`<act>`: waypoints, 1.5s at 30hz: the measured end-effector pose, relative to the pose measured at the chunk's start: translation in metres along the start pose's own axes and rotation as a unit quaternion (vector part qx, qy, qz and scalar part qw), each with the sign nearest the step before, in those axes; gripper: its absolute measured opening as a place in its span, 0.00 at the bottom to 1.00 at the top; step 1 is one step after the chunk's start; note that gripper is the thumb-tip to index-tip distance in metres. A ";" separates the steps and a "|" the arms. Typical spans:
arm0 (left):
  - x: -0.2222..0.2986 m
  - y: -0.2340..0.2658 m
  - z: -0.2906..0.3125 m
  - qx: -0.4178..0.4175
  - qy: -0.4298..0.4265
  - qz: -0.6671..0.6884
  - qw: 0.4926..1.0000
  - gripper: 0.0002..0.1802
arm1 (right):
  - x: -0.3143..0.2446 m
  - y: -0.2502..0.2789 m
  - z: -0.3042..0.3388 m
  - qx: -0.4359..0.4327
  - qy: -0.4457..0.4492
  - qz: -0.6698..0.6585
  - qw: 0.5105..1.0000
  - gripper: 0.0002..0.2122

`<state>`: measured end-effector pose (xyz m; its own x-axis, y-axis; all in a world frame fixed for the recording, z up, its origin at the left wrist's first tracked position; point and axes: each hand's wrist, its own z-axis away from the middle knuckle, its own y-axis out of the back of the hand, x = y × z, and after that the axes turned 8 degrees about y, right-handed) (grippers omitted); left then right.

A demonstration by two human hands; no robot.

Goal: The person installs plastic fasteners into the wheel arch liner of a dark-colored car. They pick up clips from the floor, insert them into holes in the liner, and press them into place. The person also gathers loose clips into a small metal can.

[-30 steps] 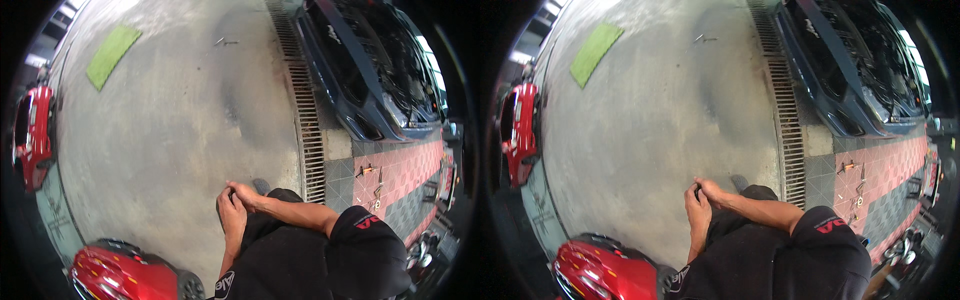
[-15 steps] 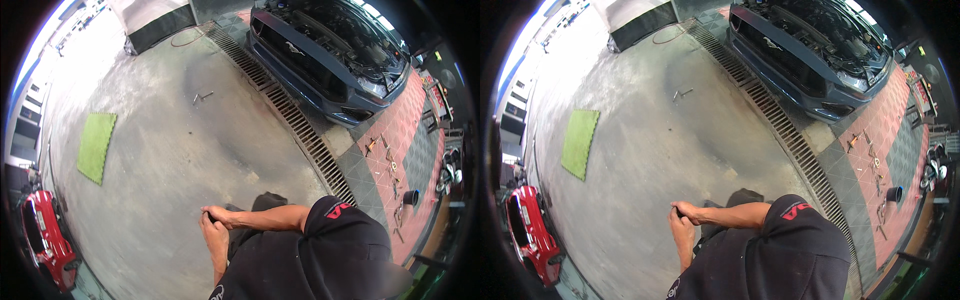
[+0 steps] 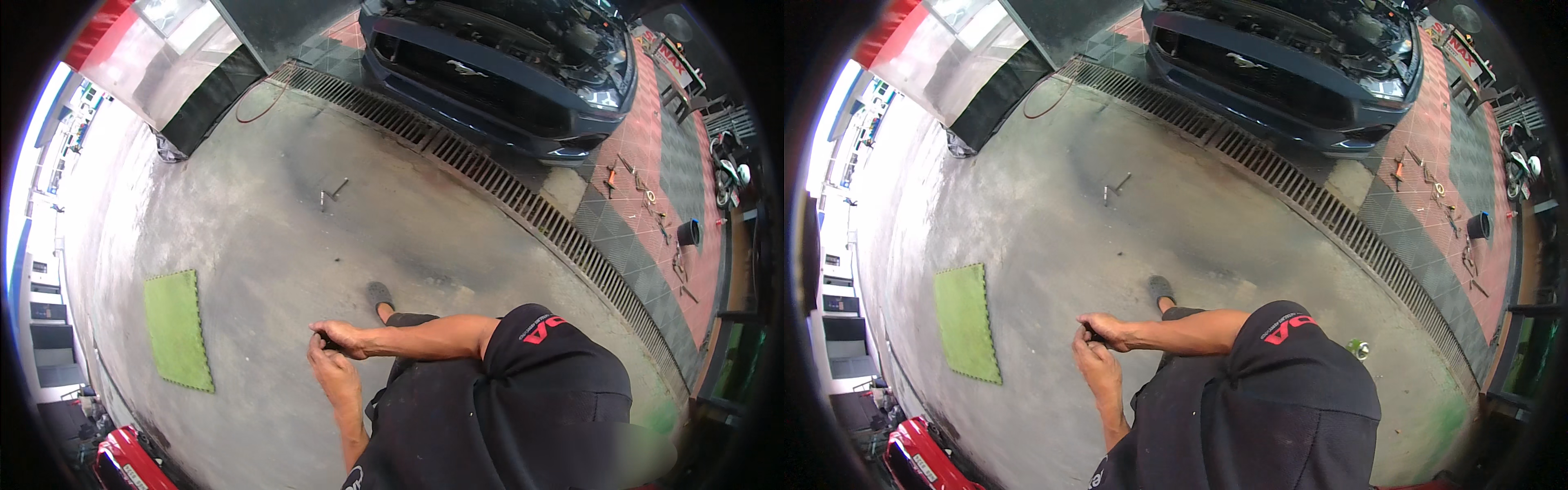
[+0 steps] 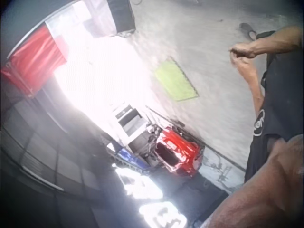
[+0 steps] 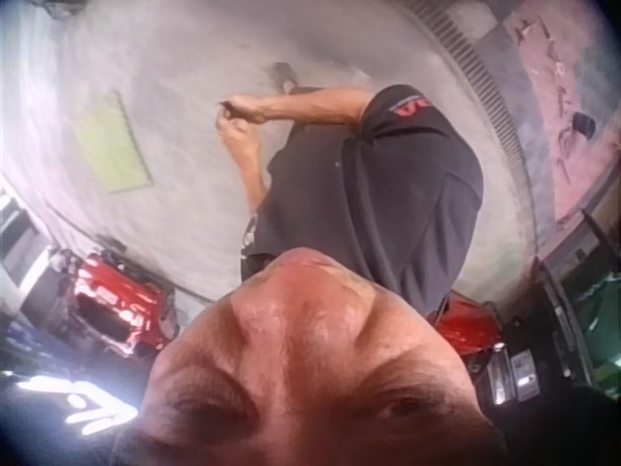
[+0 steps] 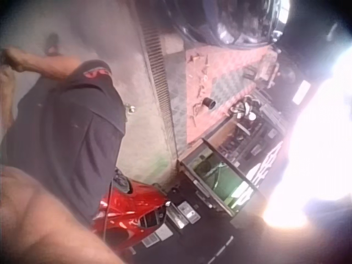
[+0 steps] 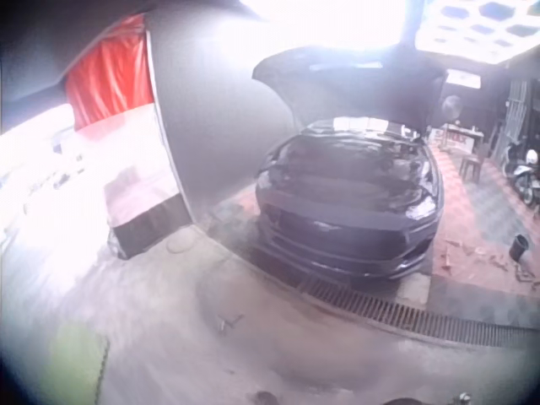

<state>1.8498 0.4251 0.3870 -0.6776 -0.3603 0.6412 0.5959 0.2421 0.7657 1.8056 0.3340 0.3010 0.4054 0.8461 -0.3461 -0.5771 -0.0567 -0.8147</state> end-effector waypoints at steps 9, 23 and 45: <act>-0.013 0.081 -0.260 0.046 0.109 0.182 0.976 0.12 | -0.151 -0.107 -0.204 -0.001 0.003 0.178 0.984 0.26; -0.106 0.116 -0.695 0.000 -0.032 0.121 0.992 0.14 | -0.386 -0.224 -0.493 -0.043 0.127 0.488 0.863 0.15; 0.124 0.007 -1.337 -0.428 0.020 0.327 0.842 0.09 | -0.912 -0.203 -0.796 0.099 0.174 0.392 0.898 0.20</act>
<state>2.3464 -0.8221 0.4041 -0.0789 -0.4357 0.8966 0.9401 -0.3318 -0.0786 2.1176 -0.8477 0.4119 -0.0042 0.3692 -0.9294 -0.8826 -0.4382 -0.1701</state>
